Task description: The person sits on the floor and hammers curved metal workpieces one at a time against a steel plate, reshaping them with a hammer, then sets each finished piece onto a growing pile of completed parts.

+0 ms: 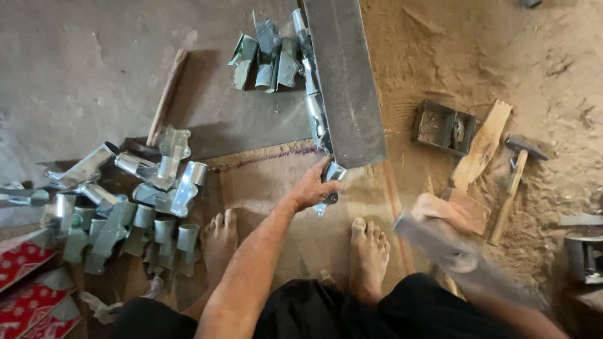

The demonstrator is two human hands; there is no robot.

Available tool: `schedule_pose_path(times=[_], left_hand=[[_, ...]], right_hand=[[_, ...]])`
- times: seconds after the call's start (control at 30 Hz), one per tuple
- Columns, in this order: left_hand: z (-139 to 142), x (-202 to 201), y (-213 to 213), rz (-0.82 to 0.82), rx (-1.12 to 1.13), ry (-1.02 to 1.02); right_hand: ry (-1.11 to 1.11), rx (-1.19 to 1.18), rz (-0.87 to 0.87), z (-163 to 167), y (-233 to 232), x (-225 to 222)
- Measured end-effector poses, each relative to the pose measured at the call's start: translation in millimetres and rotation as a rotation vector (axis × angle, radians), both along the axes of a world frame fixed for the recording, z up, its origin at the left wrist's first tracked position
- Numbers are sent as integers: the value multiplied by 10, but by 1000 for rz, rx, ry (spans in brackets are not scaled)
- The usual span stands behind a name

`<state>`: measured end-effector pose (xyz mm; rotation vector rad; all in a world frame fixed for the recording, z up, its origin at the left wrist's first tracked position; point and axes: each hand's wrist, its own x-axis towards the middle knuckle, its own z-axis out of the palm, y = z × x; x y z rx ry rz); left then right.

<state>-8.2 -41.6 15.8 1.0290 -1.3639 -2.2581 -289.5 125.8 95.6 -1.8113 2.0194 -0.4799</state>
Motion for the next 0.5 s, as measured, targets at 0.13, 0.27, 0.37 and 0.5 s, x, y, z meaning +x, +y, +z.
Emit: schedule_pose_path(times=[0.13,0.27,0.37,0.5], left_hand=[[-128,102,-73,-108,-331,-232],[-129,864,-355,-527,-674,-473],[95,1786,-689,-861,-706,-622],[603,2427,-1367,-1069,-416,-1391]], right_hand=[[94,76,-34,-366,83,-11],[-235,490,-221,-766,458,74],[-550,743,-108,-1001,810,357],[-215,494,84,-1008,766,682]])
